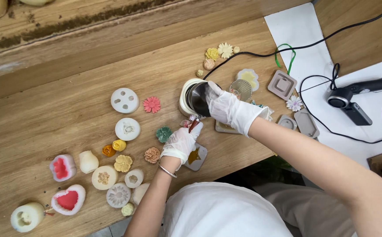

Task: The person holds a metal ladle of melted wax and uses a stick to guide and stir the wax while pouring it into a star-shaped mold on the table. They then wipe the ladle and pot with a tissue, place a block of wax into the melting pot, and add more wax chunks into the pot.

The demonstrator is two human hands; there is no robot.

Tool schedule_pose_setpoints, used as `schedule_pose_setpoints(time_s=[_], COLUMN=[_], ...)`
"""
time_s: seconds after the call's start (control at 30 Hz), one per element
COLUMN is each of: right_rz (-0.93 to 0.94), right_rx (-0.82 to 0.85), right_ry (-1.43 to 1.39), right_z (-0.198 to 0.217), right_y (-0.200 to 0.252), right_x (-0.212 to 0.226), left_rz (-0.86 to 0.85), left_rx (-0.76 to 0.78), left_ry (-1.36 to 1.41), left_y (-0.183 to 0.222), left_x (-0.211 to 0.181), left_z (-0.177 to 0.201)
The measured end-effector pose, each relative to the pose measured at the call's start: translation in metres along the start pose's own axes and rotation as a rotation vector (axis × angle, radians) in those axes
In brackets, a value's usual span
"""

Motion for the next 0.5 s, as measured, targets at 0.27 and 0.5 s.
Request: schedule_pose_setpoints(time_s=[0.27, 0.5], right_rz=[-0.304, -0.79], right_rx=[-0.253, -0.486], right_ry=[-0.182, -1.131], right_z=[-0.007, 0.036], right_y=[0.01, 0.017], right_x=[0.042, 0.062], left_rz=[0.028, 0.06], left_rx=[-0.057, -0.023], left_ry=[-0.074, -0.06], left_y=[0.007, 0.011], left_x=[0.0, 0.007], left_z=[-0.006, -0.011])
Point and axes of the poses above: each hand's wrist, its own y-axis away from the middle knuckle, its own z-axis out of the back of the hand, x = y × z, the point moved 1 cm from there along -y, towards the middle knuckle, and after that the axes turned 9 degrees about -x, right-handed, at the moved point
